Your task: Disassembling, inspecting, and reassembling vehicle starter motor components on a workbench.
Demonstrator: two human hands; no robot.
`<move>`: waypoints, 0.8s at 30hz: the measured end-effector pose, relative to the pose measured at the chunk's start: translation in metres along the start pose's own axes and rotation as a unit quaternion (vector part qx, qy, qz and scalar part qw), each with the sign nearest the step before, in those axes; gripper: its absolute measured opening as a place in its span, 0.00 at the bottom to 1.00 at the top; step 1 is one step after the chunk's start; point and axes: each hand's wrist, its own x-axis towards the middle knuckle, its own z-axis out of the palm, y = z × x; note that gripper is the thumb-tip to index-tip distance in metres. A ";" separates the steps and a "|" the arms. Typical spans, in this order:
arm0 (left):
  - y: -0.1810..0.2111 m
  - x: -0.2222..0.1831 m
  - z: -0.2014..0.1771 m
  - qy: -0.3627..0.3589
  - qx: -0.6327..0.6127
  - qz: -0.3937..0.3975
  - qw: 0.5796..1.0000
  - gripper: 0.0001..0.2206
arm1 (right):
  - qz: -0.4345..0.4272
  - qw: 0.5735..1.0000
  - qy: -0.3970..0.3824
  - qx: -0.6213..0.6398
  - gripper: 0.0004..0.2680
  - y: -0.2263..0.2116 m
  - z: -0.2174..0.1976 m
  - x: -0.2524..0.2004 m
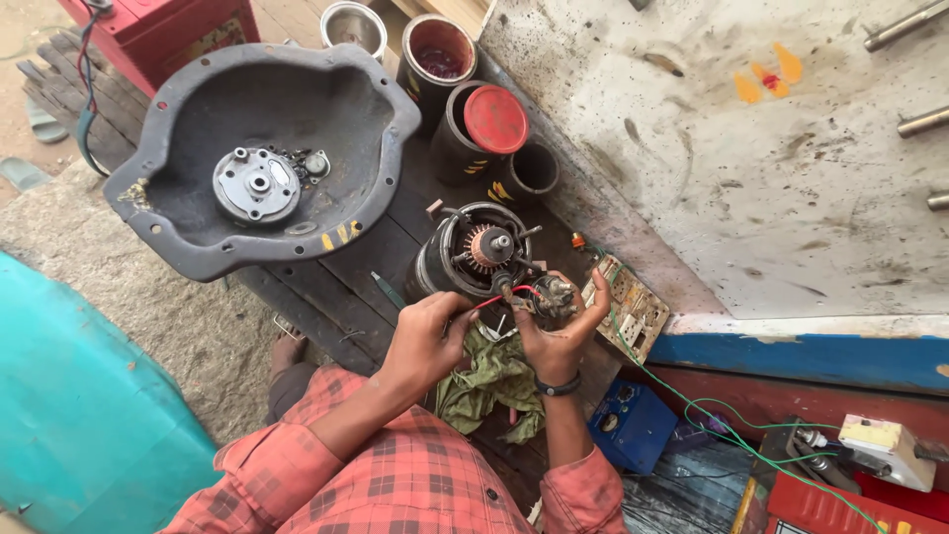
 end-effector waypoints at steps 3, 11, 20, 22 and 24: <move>0.001 -0.001 0.000 -0.014 0.007 -0.020 1.000 0.05 | 0.010 0.999 -0.040 0.034 0.40 -0.004 -0.007 0.012; 0.009 0.004 0.005 -0.049 -0.060 -0.166 0.983 0.09 | 0.022 0.997 -0.066 0.034 0.40 -0.012 -0.010 0.023; -0.025 -0.006 0.041 -0.129 -0.023 -0.096 0.987 0.22 | -0.055 0.994 -0.027 -0.086 0.37 -0.013 -0.011 0.017; -0.028 -0.003 0.047 -0.144 -0.032 -0.099 0.984 0.27 | -0.073 0.991 -0.030 -0.108 0.37 -0.011 -0.010 0.019; -0.040 -0.002 0.058 -0.140 -0.059 -0.083 0.985 0.30 | -0.045 0.998 -0.026 -0.041 0.37 -0.002 -0.010 0.014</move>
